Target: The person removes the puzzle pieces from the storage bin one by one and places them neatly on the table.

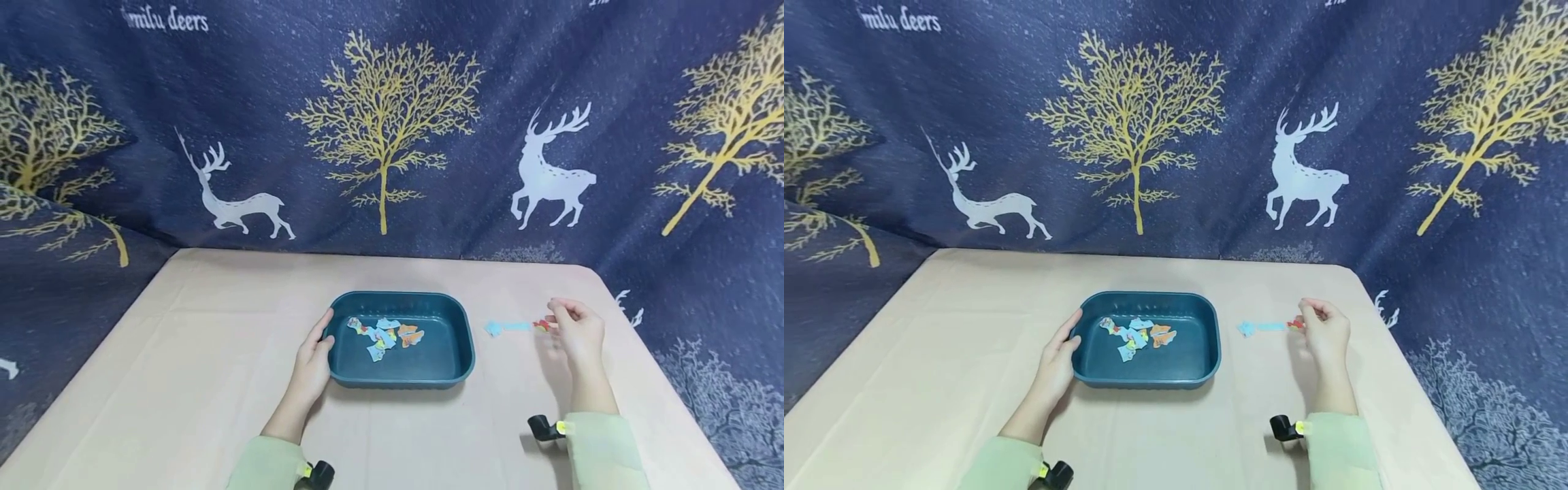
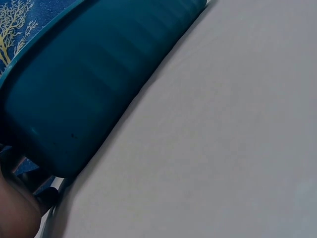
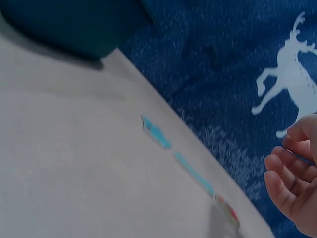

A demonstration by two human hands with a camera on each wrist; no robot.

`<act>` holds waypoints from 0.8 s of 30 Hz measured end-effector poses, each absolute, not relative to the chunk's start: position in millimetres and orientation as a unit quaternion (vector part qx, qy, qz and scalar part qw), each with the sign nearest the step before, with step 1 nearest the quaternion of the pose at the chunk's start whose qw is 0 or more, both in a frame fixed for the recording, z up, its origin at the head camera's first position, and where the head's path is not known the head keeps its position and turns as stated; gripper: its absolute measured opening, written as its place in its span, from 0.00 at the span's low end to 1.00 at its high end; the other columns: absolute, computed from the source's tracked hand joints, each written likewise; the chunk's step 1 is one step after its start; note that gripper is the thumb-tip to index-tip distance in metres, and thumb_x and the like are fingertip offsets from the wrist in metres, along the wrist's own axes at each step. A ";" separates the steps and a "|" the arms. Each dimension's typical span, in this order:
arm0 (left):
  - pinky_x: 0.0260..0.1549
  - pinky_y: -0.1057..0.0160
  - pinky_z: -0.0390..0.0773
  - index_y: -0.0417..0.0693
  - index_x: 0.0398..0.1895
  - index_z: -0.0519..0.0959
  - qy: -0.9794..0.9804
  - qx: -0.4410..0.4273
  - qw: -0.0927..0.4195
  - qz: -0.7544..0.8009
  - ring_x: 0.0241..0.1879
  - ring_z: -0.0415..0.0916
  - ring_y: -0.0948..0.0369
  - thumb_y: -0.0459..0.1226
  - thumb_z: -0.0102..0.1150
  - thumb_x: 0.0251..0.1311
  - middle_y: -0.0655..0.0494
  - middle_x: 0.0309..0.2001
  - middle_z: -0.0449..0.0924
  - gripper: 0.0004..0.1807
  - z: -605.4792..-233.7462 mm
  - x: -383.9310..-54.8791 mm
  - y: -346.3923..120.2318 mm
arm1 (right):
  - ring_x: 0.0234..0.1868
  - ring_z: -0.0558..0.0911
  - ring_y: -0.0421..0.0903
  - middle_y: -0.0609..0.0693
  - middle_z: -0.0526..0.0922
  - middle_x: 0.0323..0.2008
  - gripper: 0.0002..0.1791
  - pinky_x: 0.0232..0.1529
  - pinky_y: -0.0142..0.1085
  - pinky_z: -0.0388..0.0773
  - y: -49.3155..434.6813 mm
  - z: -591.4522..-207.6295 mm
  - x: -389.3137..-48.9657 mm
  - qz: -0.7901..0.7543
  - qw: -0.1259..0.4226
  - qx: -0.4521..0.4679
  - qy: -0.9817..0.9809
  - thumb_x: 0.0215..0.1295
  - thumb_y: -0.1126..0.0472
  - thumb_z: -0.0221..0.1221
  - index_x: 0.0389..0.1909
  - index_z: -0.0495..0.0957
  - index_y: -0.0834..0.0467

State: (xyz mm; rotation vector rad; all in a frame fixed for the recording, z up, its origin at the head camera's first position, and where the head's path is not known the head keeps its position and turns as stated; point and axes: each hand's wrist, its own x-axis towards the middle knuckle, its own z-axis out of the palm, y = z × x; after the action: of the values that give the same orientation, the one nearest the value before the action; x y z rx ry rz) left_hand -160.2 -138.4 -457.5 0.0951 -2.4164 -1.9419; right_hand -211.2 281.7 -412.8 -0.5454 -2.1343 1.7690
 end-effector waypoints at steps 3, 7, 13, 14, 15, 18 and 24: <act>0.74 0.50 0.45 0.58 0.73 0.55 -0.780 0.032 0.020 -0.625 0.75 0.42 0.56 0.35 0.33 0.72 0.60 0.75 0.50 0.27 -460.0 -160.1 -136.8 | 0.22 0.81 0.31 0.32 0.81 0.22 0.04 0.25 0.26 0.82 273.7 -409.5 -209.3 0.625 0.151 -0.166 -0.747 0.64 0.62 0.58 0.36 0.79 0.58; 0.74 0.50 0.45 0.58 0.73 0.56 -0.783 0.040 0.023 -0.620 0.75 0.42 0.56 0.35 0.33 0.72 0.61 0.74 0.51 0.27 -461.2 -160.4 -136.6 | 0.26 0.81 0.28 0.28 0.79 0.25 0.15 0.29 0.26 0.83 260.8 -404.6 -209.5 0.578 0.133 -0.120 -0.796 0.66 0.57 0.57 0.45 0.77 0.65; 0.74 0.50 0.46 0.58 0.73 0.55 -0.785 0.039 0.020 -0.618 0.75 0.43 0.56 0.36 0.33 0.72 0.61 0.74 0.51 0.26 -460.7 -160.4 -137.9 | 0.29 0.80 0.26 0.34 0.82 0.30 0.20 0.30 0.28 0.83 239.5 -395.6 -211.0 0.513 0.113 -0.037 -0.850 0.68 0.54 0.55 0.49 0.77 0.67; 0.74 0.50 0.46 0.58 0.73 0.55 -0.785 0.039 0.020 -0.619 0.75 0.43 0.56 0.36 0.33 0.72 0.61 0.74 0.51 0.26 -460.5 -160.1 -138.2 | 0.29 0.80 0.27 0.39 0.83 0.31 0.20 0.31 0.29 0.84 235.1 -394.6 -211.1 0.511 0.111 -0.024 -0.852 0.68 0.54 0.55 0.48 0.77 0.68; 0.74 0.50 0.46 0.59 0.73 0.55 -0.784 0.039 0.019 -0.619 0.75 0.43 0.56 0.36 0.33 0.72 0.61 0.74 0.51 0.26 -460.3 -159.9 -138.4 | 0.30 0.80 0.27 0.45 0.84 0.34 0.19 0.31 0.29 0.84 230.6 -394.1 -211.1 0.510 0.107 -0.012 -0.854 0.68 0.55 0.55 0.48 0.78 0.68; 0.74 0.50 0.46 0.58 0.73 0.56 -0.784 0.040 0.019 -0.619 0.75 0.43 0.56 0.36 0.33 0.72 0.61 0.74 0.51 0.26 -459.2 -159.5 -139.2 | 0.30 0.80 0.29 0.57 0.84 0.37 0.18 0.30 0.29 0.83 215.8 -393.4 -211.6 0.507 0.092 0.021 -0.857 0.67 0.56 0.56 0.46 0.78 0.68; 0.74 0.50 0.46 0.57 0.73 0.56 -0.782 0.036 0.025 -0.621 0.75 0.43 0.56 0.36 0.33 0.72 0.61 0.74 0.51 0.26 -456.6 -160.1 -140.6 | 0.30 0.81 0.34 0.64 0.83 0.37 0.14 0.29 0.34 0.84 183.4 -392.4 -211.0 0.514 0.068 0.089 -0.850 0.65 0.61 0.58 0.43 0.79 0.69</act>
State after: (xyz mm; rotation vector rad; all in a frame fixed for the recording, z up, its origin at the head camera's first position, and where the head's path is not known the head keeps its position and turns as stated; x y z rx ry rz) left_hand -160.1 -140.6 -456.6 0.1126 -2.4192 -1.9201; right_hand -211.0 183.4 -392.4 0.2682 -2.5613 1.5477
